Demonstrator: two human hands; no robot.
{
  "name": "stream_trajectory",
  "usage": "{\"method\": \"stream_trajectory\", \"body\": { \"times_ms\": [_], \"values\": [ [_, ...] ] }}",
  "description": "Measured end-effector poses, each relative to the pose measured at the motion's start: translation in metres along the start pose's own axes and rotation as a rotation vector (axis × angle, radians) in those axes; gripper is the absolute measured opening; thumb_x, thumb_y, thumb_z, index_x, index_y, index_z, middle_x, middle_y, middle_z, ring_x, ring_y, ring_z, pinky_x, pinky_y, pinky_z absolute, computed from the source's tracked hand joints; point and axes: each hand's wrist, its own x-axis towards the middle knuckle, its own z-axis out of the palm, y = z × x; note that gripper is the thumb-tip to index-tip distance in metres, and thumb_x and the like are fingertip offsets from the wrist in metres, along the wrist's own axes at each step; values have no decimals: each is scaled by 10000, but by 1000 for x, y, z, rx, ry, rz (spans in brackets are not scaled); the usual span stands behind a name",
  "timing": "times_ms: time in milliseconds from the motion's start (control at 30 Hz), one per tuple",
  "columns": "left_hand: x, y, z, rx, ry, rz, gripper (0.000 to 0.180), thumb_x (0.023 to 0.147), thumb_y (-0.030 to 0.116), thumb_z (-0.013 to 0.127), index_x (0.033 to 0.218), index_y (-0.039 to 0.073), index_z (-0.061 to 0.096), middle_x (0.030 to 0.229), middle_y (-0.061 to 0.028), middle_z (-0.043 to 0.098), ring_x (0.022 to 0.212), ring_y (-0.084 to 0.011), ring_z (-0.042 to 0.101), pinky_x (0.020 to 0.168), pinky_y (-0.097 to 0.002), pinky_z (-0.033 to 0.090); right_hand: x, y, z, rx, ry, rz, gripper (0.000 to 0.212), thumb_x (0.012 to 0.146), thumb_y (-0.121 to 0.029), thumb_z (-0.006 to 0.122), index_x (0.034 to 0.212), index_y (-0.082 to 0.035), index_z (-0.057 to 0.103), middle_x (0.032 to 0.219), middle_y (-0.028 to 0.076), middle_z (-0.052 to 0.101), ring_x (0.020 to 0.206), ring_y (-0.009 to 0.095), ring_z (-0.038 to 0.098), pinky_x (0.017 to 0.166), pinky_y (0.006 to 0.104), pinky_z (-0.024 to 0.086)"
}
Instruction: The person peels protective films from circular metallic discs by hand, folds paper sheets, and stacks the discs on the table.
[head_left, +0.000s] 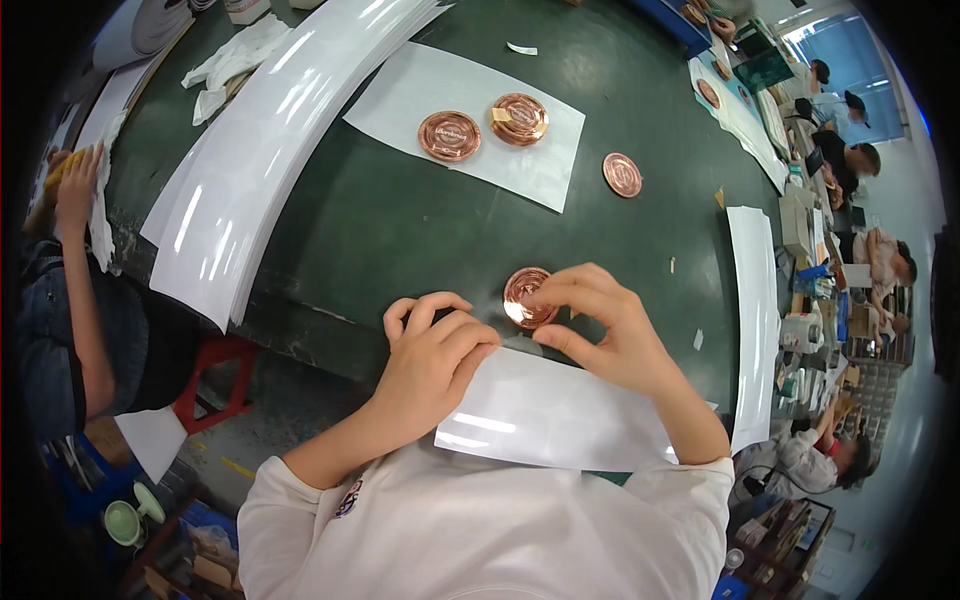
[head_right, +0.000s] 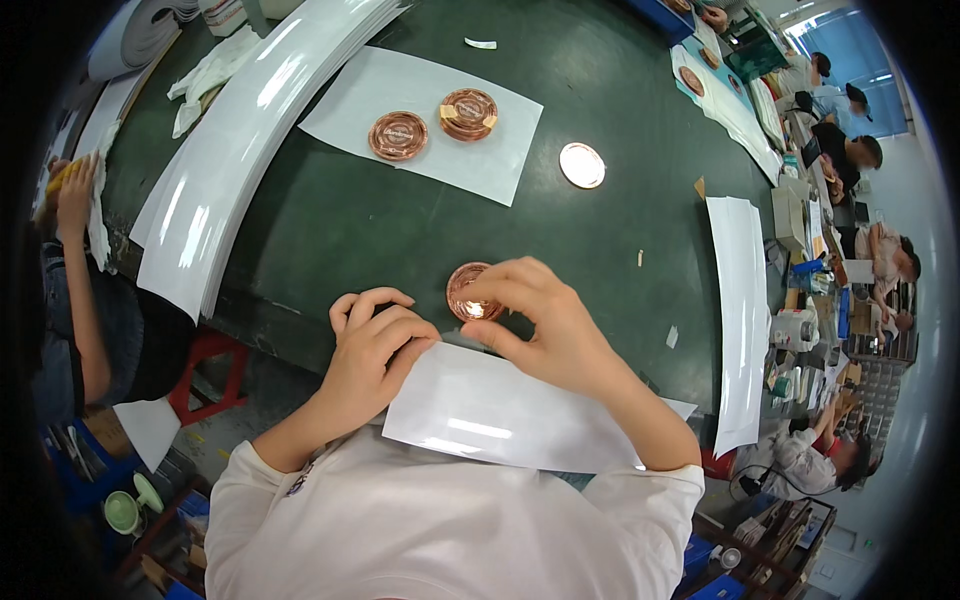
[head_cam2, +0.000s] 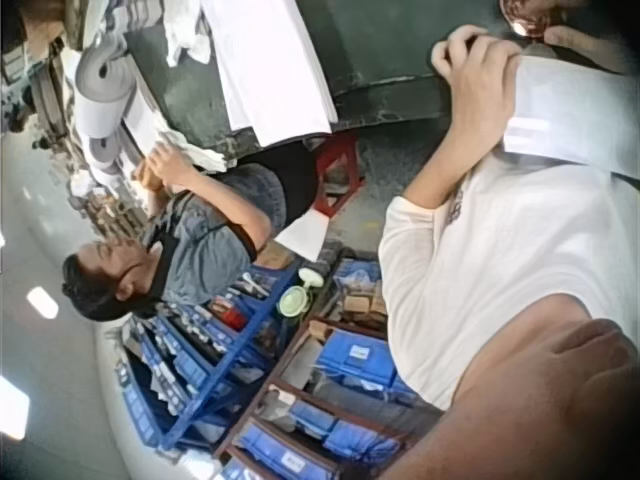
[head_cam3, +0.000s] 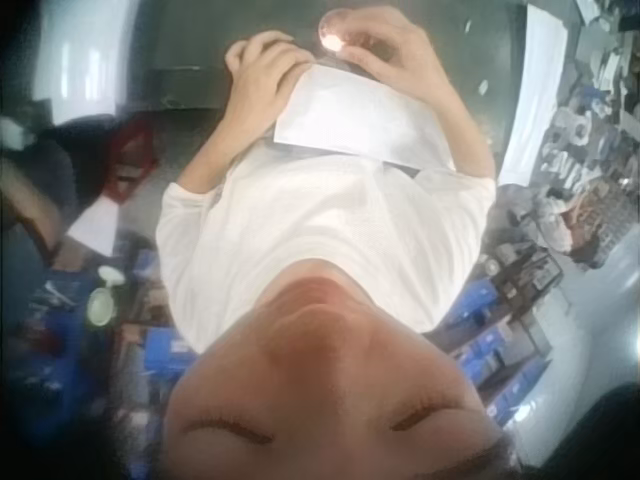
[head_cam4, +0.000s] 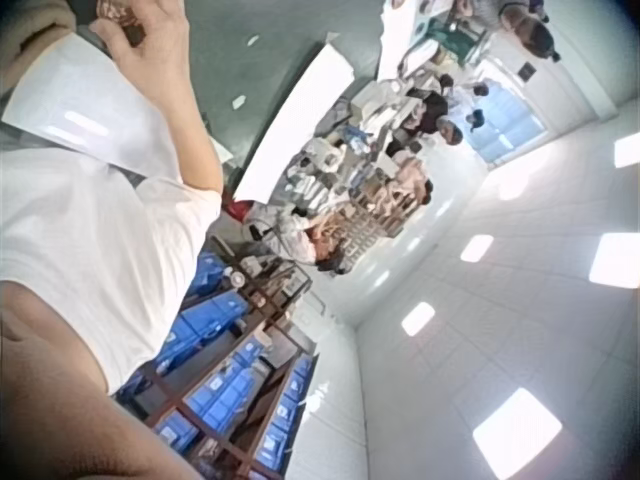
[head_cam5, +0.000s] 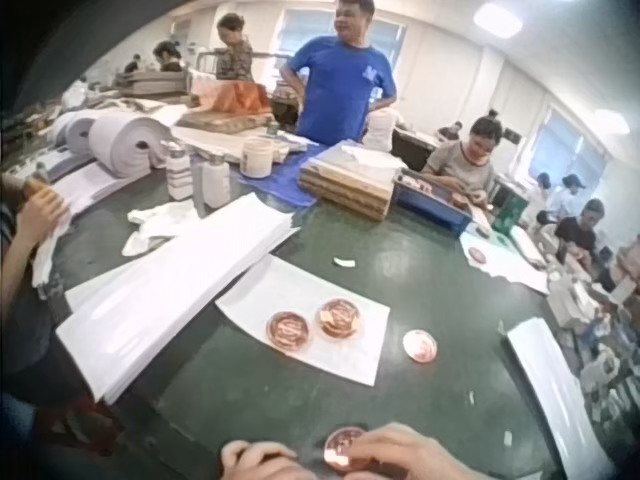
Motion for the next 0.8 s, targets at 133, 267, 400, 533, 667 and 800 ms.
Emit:
{"method": "stream_trajectory", "body": {
  "times_ms": [133, 267, 400, 533, 667, 800],
  "values": [
    [1, 1, -1, 2, 1, 1, 58, 891, 123, 683, 941, 96, 691, 941, 13, 663, 1100, -221, 544, 975, -418, 270, -4, -3, 12, 10, -15, 17, 225, 806, -153, 800, 993, -55, 723, 964, 31, 699, 886, 225, 619, 759, 340, 513],
    [3, 2, -1, -3, -13, 2, 55, 890, 122, 682, 938, 96, 691, 936, 13, 662, 1097, -221, 543, 975, -418, 266, -13, 0, 16, -92, 37, -92, 172, 803, -134, 789, 947, -69, 721, 951, 25, 696, 839, 225, 622, 740, 346, 510],
    [3, -1, -1, 1, -28, -7, 52, 891, 119, 682, 937, 96, 691, 927, 9, 658, 1092, -219, 543, 976, -417, 265, -27, -16, 15, -359, 136, -312, 172, 731, -72, 780, 886, -109, 714, 920, -1, 674, 812, 190, 617, 688, 328, 488],
    [2, -5, 2, 84, -17, 34, 68, 877, 145, 695, 935, 116, 672, 950, 16, 634, 1094, -219, 536, 958, -431, 289, -38, -24, 6, -394, 273, -429, 216, 659, -63, 796, 854, -111, 715, 853, 1, 666, 761, 189, 616, 636, 319, 464],
    [2, -8, 4, 246, 25, 143, 115, 816, 120, 727, 927, 129, 697, 955, 28, 643, 1141, -227, 515, 977, -410, 282, -35, -13, -9, -79, 410, -130, 109, 760, 21, 741, 823, -31, 668, 783, 67, 665, 745, 210, 592, 696, 322, 453],
    [4, -13, 5, 388, 30, 256, 158, 771, 128, 733, 923, 154, 698, 1014, 47, 648, 1161, -219, 508, 978, -412, 283, -26, 14, -6, 15, 500, -5, 78, 830, 32, 706, 853, 4, 637, 843, 65, 635, 791, 164, 556, 709, 268, 432]
  ]
}}
